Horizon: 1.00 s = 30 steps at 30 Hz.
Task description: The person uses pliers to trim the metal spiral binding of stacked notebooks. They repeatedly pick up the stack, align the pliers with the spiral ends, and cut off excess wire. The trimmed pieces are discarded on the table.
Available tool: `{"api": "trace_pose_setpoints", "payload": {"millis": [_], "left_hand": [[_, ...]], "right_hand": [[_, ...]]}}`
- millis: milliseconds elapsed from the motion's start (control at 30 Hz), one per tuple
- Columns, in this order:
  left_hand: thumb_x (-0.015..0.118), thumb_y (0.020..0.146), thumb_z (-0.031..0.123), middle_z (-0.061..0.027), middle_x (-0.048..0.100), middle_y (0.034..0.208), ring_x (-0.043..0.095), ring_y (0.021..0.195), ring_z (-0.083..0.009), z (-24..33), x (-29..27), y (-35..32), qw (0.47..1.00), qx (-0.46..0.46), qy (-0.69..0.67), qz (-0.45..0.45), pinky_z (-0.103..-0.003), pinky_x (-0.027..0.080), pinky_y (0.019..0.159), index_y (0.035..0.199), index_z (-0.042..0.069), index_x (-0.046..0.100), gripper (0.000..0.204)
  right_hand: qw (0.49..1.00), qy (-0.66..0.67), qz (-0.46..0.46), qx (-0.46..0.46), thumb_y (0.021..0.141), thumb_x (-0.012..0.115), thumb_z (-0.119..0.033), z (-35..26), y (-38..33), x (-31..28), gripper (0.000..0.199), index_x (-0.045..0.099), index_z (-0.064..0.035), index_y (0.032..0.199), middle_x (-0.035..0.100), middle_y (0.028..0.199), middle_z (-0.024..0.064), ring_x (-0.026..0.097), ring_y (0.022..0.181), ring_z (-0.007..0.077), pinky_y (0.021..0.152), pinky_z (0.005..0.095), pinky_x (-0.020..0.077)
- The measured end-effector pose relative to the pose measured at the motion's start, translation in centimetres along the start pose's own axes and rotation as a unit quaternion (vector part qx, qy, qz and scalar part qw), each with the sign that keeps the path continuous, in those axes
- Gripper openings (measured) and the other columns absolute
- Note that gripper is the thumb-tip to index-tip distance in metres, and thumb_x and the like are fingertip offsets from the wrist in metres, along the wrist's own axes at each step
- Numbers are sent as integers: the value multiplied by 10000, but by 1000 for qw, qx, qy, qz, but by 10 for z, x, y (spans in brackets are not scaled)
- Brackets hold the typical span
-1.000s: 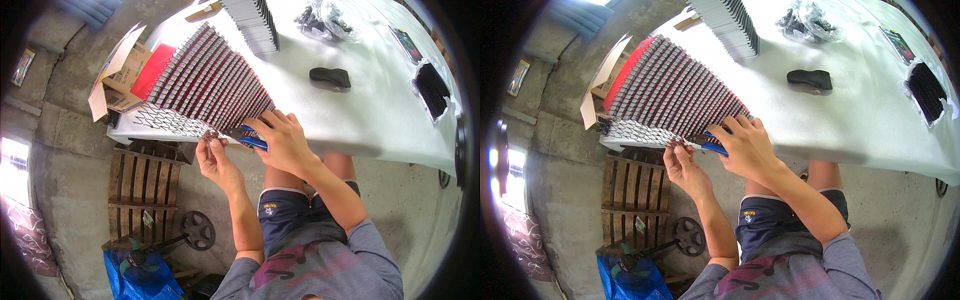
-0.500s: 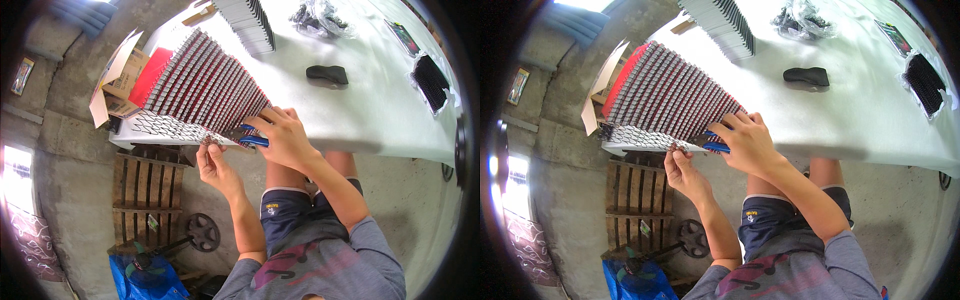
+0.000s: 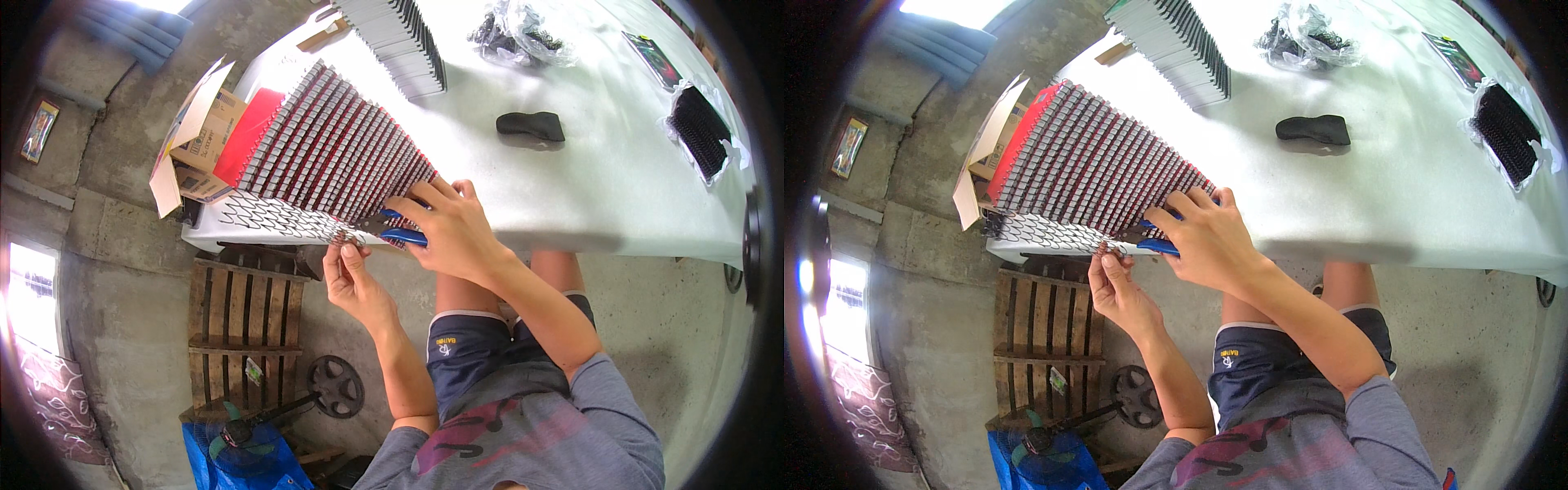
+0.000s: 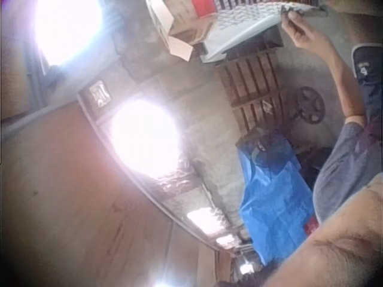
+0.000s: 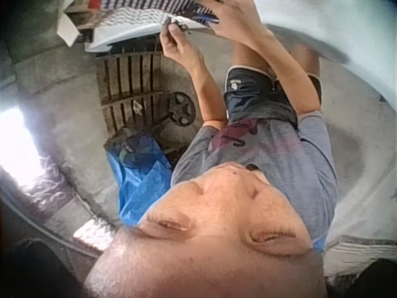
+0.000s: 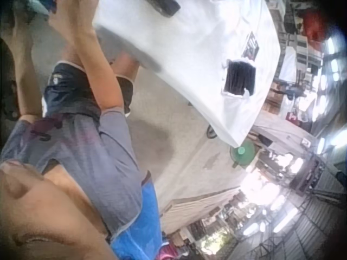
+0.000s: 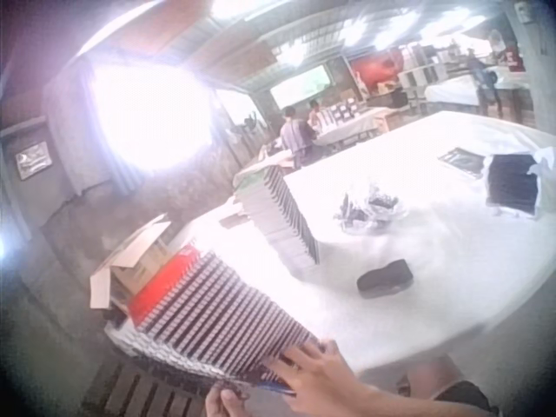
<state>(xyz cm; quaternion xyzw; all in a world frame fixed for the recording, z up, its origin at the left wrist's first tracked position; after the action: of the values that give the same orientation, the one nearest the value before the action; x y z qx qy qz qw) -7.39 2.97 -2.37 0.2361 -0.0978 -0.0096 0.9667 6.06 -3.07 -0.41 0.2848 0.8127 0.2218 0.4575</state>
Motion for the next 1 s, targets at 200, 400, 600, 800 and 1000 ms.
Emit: {"api": "trace_pose_setpoints", "payload": {"millis": [200, 400, 600, 800, 1000], "left_hand": [[544, 933, 173, -52, 593, 891, 514, 747, -84, 1, 0, -1, 1000, 7, 23, 0, -216, 445, 695, 1052, -51, 564, 255], [584, 907, 146, -78, 597, 923, 565, 746, -109, 4, 1, -4, 986, 86, 138, 35, -245, 476, 619, 1032, -39, 592, 224], [620, 874, 105, -95, 598, 878, 592, 737, -135, 4, -2, -10, 912, 247, 325, 39, -241, 503, 612, 1020, -45, 623, 209], [633, 858, 82, -90, 595, 842, 586, 677, -143, 10, 2, -11, 877, 325, 348, 64, -249, 507, 578, 977, -30, 653, 164], [635, 858, 104, -75, 615, 807, 591, 698, -120, 16, 1, -13, 918, 215, 322, 84, -233, 500, 566, 943, -32, 650, 161]], "right_hand": [[1000, 0, -10, -4, 637, 741, -182, 3, 0, 2, 413, 604, -176, 1027, 610, 838, 51, 620, 805, 222, 697, 374, 471], [1000, -14, -12, -15, 639, 733, -176, 0, 2, -3, 349, 633, -164, 974, 623, 741, 68, 643, 673, 215, 569, 340, 502], [999, -21, -1, -27, 650, 721, -180, -1, 3, -8, 335, 638, -176, 974, 618, 738, 61, 640, 671, 215, 568, 340, 506], [998, -32, 29, -47, 679, 704, -198, 1, 3, -2, 296, 636, -165, 966, 609, 739, 43, 635, 681, 218, 595, 344, 493], [993, -62, 60, -76, 693, 699, -220, 2, 3, -1, 283, 632, -165, 962, 599, 766, 21, 615, 736, 197, 655, 334, 460]]}}
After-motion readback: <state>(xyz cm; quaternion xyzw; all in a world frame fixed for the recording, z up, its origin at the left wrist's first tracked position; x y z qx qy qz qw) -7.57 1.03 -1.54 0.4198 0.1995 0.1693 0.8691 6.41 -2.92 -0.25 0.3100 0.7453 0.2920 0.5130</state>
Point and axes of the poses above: each hand's wrist, its own y-axis towards the middle knuckle, its own x-axis out of the palm, z = x × y, the point moved 2 cm from there along y, towards the middle knuckle
